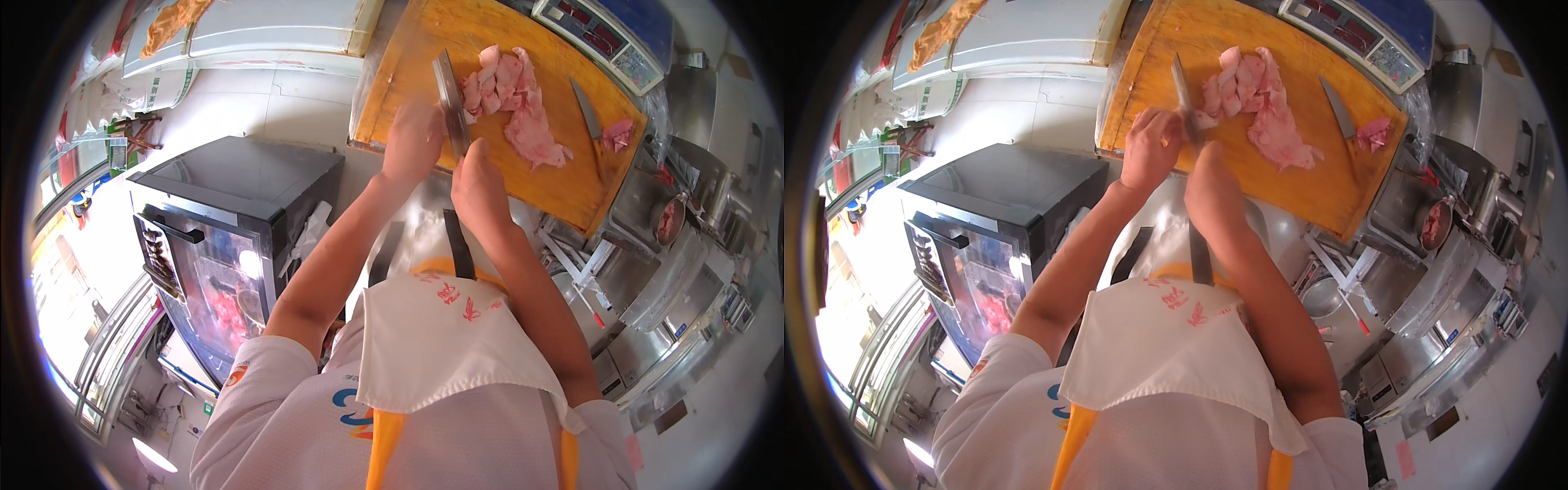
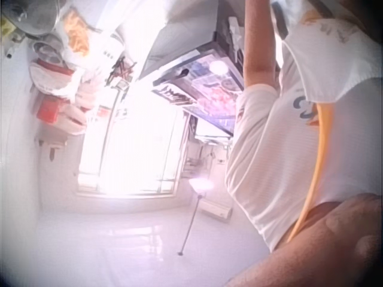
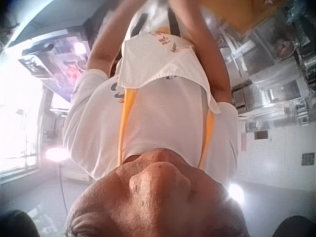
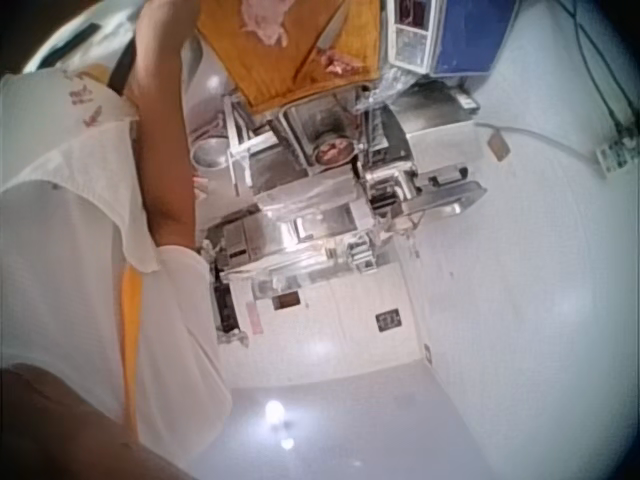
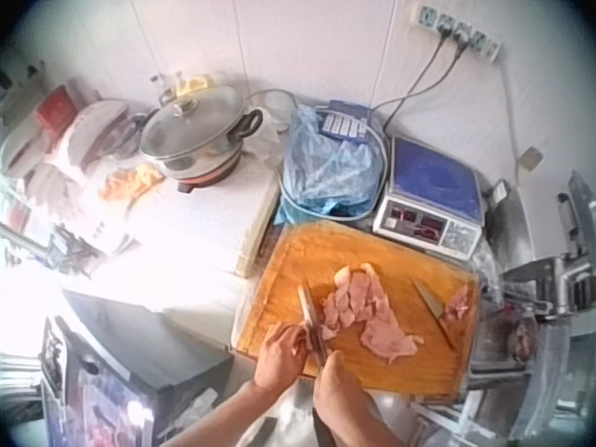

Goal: The person cuts a large piece of raw meat into smaller pieces using a knife and a cleaver on a wooden board, then places the pieces into a plastic bag.

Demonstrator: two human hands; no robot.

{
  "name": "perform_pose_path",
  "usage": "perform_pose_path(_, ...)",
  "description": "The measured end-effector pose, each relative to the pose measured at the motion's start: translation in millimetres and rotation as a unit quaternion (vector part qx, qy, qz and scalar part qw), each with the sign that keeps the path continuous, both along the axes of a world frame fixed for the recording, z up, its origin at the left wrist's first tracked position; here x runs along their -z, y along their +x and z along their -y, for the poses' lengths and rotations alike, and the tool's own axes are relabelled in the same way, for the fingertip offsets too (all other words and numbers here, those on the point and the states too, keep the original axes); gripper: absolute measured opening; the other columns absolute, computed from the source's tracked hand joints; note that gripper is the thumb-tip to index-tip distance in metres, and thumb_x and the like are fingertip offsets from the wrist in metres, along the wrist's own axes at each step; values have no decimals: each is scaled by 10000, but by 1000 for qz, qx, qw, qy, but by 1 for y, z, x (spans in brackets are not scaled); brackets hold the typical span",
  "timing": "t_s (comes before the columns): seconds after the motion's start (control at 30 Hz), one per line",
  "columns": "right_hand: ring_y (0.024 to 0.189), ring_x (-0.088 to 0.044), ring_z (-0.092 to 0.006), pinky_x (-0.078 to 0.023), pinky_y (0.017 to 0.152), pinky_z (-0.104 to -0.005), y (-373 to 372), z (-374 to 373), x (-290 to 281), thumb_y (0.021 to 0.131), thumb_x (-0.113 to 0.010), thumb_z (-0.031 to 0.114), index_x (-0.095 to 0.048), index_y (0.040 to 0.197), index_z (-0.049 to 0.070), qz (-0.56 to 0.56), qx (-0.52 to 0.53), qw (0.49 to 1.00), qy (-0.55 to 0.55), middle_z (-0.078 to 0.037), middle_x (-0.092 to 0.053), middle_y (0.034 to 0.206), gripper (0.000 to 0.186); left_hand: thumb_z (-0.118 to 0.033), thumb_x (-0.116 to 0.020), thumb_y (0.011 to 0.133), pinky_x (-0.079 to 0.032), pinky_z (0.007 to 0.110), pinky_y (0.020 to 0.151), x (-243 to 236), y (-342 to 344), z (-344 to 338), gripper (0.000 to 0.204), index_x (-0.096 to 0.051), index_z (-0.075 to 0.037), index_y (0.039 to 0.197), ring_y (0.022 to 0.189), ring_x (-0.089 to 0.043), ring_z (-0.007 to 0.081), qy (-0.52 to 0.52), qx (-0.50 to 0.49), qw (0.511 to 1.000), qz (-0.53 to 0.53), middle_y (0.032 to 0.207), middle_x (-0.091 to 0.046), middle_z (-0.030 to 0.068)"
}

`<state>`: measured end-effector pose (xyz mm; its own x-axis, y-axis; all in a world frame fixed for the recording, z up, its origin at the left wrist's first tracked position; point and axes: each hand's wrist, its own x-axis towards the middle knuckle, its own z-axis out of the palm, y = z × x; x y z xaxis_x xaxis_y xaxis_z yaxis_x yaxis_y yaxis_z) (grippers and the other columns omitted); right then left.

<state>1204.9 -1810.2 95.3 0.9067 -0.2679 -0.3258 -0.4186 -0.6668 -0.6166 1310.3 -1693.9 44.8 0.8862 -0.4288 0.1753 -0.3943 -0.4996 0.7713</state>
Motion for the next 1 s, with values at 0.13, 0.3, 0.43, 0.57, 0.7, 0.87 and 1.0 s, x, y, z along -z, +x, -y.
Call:
perform_pose_path(0.13,879,-629,-547,-497,733,-575,24,1,13,1011,-544,42,-388,1260,-134,15,-11,1000,3,-383,-623,935,342,-7,-707,833,-545,443,740,1,6,-3,69,-691,-35,893,847,-653,371,34,10,999,-9,854,-669,137)
perform_pose_path(0.3,901,-656,-532,-516,728,-558,63,4,26,1004,-574,63,-378,1322,-164,92,-2,996,15,-408,-622,1055,437,-37,-697,847,-539,469,762,7,20,-2,59,-709,-31,905,834,-650,388,87,32,996,2,846,-669,157)
perform_pose_path(0.43,853,-647,-546,-511,709,-573,79,10,42,1009,-597,97,-455,1205,-122,199,25,979,-25,-388,-640,923,326,-56,-698,839,-546,464,762,-1,9,-2,76,-741,-47,900,817,-654,390,66,40,996,-35,865,-688,165)
perform_pose_path(0.57,841,-639,-548,-490,690,-584,71,32,37,1004,-624,109,-460,1109,-43,161,75,984,13,-352,-645,891,247,-91,-728,807,-558,435,750,-24,2,-6,74,-746,-43,861,824,-680,352,66,28,997,-21,833,-696,144)
perform_pose_path(0.7,766,-627,-547,-468,642,-587,47,45,-2,1010,-624,84,-447,1075,-19,242,103,964,29,-301,-644,822,215,-90,-745,788,-558,411,686,-23,-4,-7,89,-748,-40,861,738,-677,325,43,-25,999,15,791,-682,128)
perform_pose_path(0.87,761,-634,-535,-465,638,-599,28,50,-31,1018,-618,112,-446,1115,-19,161,42,986,26,-307,-639,797,236,-80,-728,786,-546,423,647,-17,-5,-2,54,-703,-35,804,681,-652,340,15,-46,999,24,743,-655,130)
perform_pose_path(1.0,783,-641,-541,-486,670,-609,6,32,-13,1026,-597,139,-450,1193,-43,109,-6,994,15,-331,-646,821,287,-78,-691,803,-527,445,634,-24,-2,1,92,-629,-24,762,673,-638,358,50,-16,997,51,737,-644,143)
